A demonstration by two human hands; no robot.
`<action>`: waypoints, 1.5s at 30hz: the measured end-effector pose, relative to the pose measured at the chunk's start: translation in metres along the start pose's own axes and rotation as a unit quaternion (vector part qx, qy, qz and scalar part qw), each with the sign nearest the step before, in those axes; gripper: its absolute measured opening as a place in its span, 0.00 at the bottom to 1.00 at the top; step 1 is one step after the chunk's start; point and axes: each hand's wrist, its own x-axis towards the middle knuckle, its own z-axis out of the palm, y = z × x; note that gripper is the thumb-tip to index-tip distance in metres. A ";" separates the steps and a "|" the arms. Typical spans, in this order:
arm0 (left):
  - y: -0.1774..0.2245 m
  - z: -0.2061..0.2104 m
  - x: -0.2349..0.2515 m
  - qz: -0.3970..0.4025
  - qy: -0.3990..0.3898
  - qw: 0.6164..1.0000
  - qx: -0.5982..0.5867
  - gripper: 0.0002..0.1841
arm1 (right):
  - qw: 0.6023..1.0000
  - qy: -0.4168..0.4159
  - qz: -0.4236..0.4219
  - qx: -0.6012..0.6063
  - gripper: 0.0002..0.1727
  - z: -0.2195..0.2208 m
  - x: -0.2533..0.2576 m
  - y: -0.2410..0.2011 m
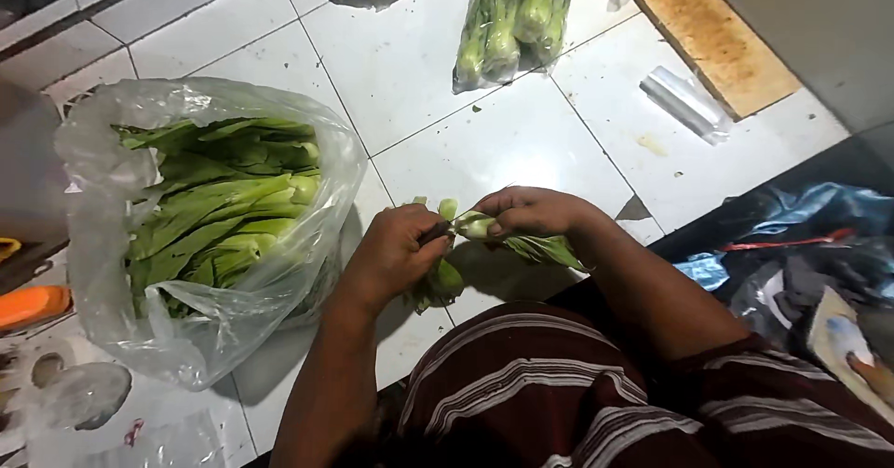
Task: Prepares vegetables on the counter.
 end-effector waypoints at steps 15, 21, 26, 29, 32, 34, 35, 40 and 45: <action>0.006 0.046 -0.027 -0.076 0.183 0.970 0.144 0.33 | 0.971 0.219 -0.081 -0.047 0.22 0.025 -0.013 0.014; 0.009 0.062 -0.024 -0.028 0.168 0.975 0.143 0.30 | 0.952 0.251 -0.117 -0.130 0.20 0.044 -0.003 0.012; 0.011 0.065 -0.025 -0.046 0.179 0.971 0.153 0.29 | 0.935 0.293 -0.113 -0.165 0.22 0.054 0.001 0.013; 0.010 0.066 -0.027 -0.052 0.174 0.972 0.149 0.30 | 0.922 0.312 -0.107 -0.203 0.24 0.055 0.004 0.017; 0.008 0.067 -0.027 -0.056 0.177 0.970 0.156 0.29 | 0.914 0.312 -0.117 -0.230 0.23 0.055 0.006 0.021; -0.001 0.066 -0.028 -0.089 0.170 0.967 0.167 0.29 | 0.911 0.316 -0.133 -0.228 0.22 0.056 0.005 0.020; -0.009 0.064 -0.030 -0.127 0.155 0.966 0.163 0.28 | 0.910 0.318 -0.143 -0.226 0.22 0.058 0.003 0.018; -0.040 0.052 -0.054 -0.240 0.180 0.954 -0.002 0.23 | 0.917 0.314 -0.144 -0.202 0.23 0.047 -0.012 0.000; -0.032 0.052 -0.065 -0.254 0.162 0.954 -0.007 0.25 | 0.905 0.348 0.025 -0.244 0.23 0.006 -0.032 -0.026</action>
